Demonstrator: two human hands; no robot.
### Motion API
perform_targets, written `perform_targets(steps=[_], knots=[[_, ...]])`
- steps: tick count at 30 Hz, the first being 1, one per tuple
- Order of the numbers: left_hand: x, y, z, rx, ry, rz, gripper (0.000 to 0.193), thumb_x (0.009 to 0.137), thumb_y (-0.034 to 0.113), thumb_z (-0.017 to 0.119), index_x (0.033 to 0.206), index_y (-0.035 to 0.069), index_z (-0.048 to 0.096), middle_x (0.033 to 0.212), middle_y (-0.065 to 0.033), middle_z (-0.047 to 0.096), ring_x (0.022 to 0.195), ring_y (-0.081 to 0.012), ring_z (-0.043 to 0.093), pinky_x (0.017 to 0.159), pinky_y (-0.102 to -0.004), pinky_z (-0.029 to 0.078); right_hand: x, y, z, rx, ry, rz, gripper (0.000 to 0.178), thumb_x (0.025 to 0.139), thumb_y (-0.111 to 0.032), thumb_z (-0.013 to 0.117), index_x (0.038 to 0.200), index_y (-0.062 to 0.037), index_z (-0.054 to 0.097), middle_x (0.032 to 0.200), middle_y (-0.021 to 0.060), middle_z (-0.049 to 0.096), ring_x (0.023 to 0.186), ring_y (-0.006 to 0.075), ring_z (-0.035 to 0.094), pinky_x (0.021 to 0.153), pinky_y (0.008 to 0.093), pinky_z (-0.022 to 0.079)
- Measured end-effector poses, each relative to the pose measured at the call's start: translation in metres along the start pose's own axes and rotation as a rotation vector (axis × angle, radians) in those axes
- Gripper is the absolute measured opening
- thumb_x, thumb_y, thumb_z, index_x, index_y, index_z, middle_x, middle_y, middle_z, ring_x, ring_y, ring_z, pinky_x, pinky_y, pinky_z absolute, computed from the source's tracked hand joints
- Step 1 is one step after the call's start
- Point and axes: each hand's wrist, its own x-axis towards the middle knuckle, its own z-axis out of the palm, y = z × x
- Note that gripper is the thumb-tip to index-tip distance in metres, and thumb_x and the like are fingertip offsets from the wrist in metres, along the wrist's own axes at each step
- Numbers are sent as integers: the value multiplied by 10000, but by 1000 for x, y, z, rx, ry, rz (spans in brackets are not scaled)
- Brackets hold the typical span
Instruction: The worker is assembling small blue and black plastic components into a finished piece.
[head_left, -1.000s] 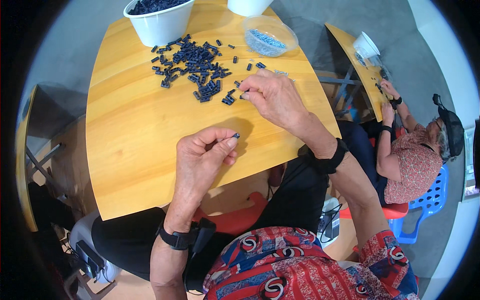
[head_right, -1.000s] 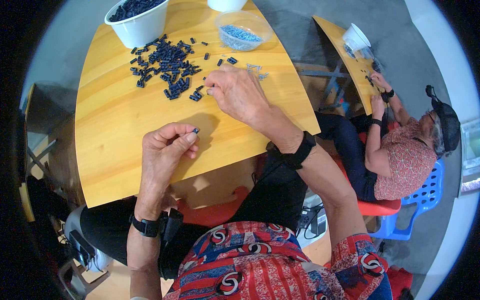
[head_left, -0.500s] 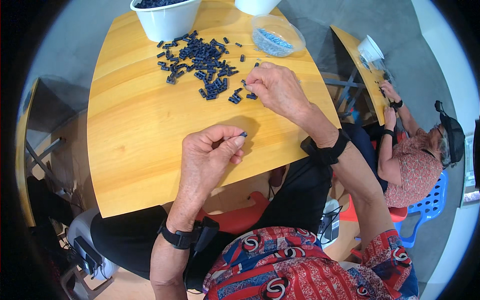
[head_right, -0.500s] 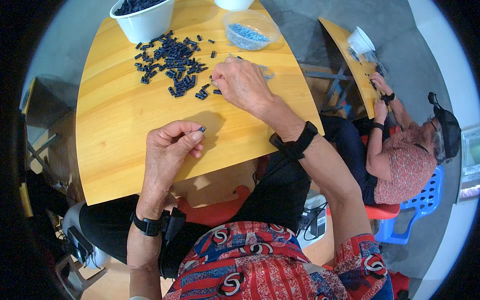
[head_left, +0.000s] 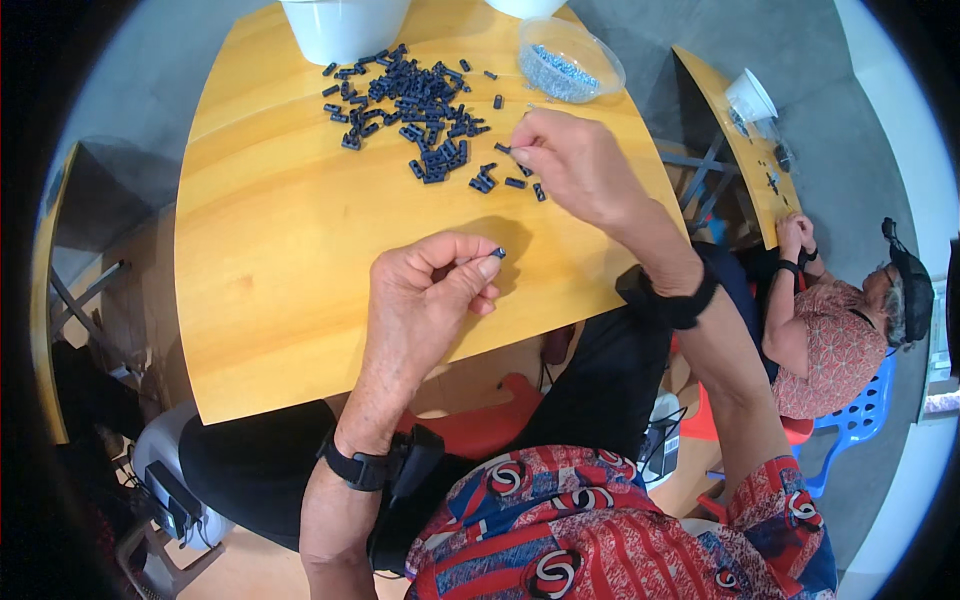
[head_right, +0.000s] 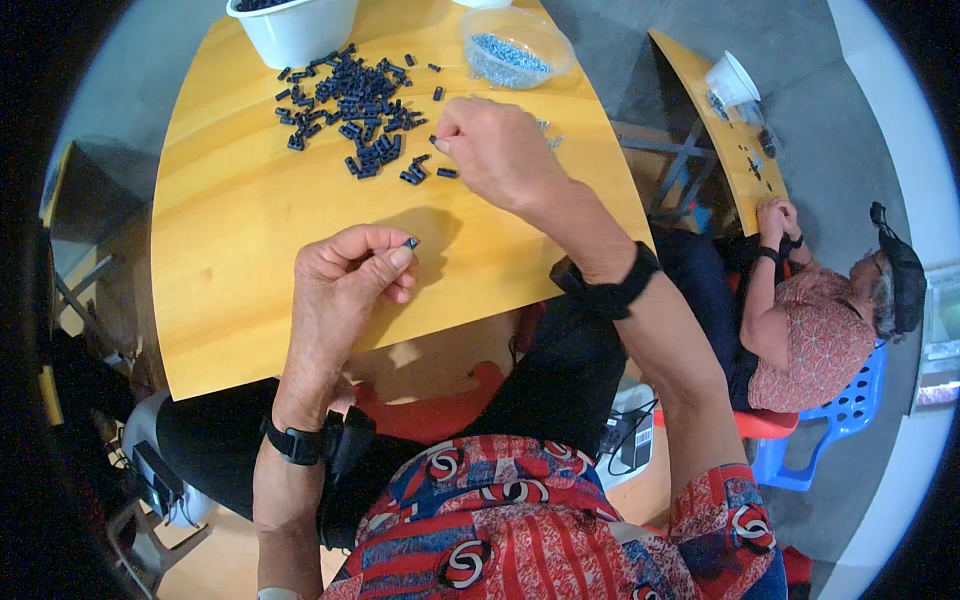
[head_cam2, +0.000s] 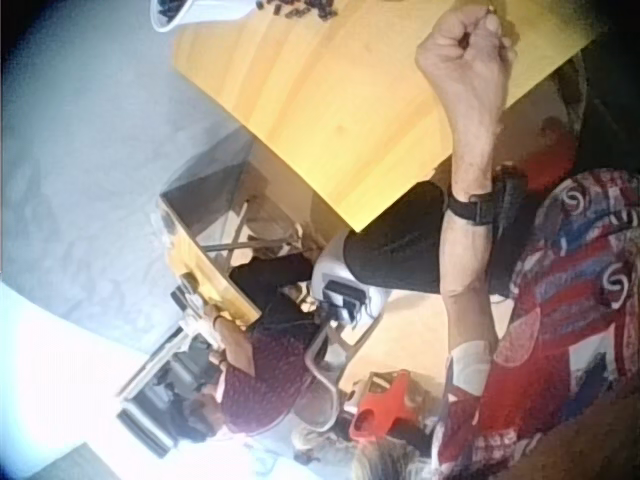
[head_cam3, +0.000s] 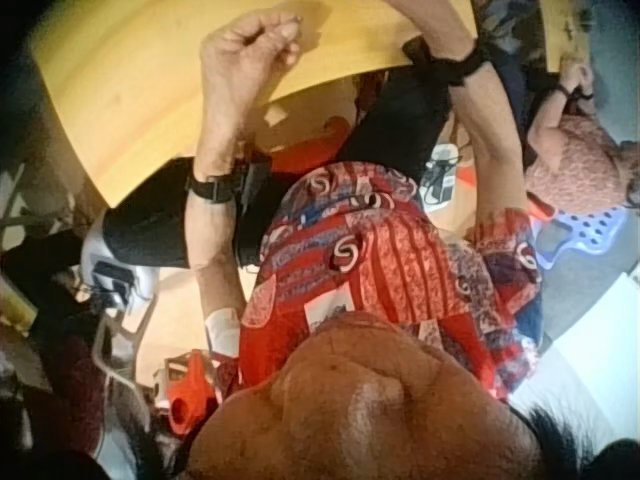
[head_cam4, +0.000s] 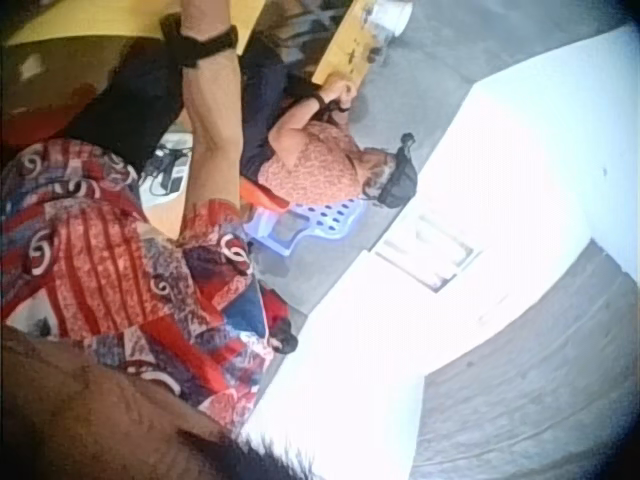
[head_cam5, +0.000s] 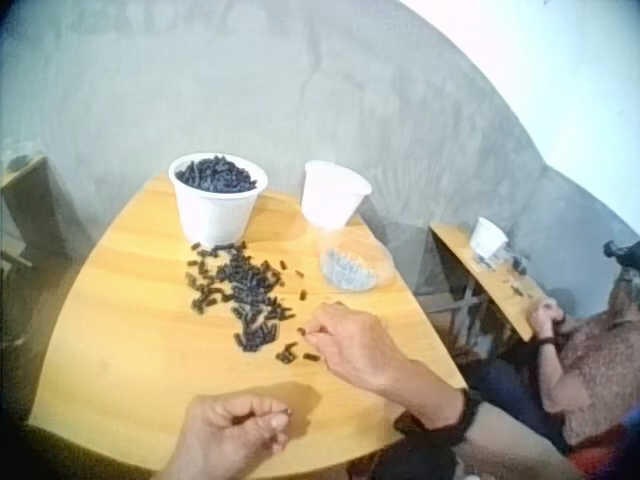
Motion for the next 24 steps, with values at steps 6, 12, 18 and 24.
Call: perform_targets(steps=[6,12,18,24], knots=[[0,1,-2,-21,-27,-13,94,868,33,639,935,-22,675,748,-59,660,638,-93,606,578,-213,504,-38,-50,-29,712,-249,401,113,861,-98,596,857,14,610,692,25,606,560,71,588,467,203,434],[0,0,-1,2,-40,-16,96,872,31,636,940,-28,672,724,-53,650,627,-87,597,572,-207,499,-48,-54,-22,721,-219,340,99,890,-76,561,877,4,618,678,16,594,557,58,565,466,199,424],[-2,1,-1,-17,-31,-13,91,879,16,622,935,-40,668,703,-47,640,613,-79,587,560,-196,489,-51,-57,-19,738,-275,313,104,919,-81,547,925,-9,621,730,-14,585,606,45,550,528,185,439],[-4,3,-1,-34,-33,-6,90,882,11,614,932,-42,667,705,-44,639,617,-74,587,559,-195,492,-49,-59,-16,650,-261,261,99,915,-84,555,910,-7,616,717,-12,579,595,52,543,522,195,431]])
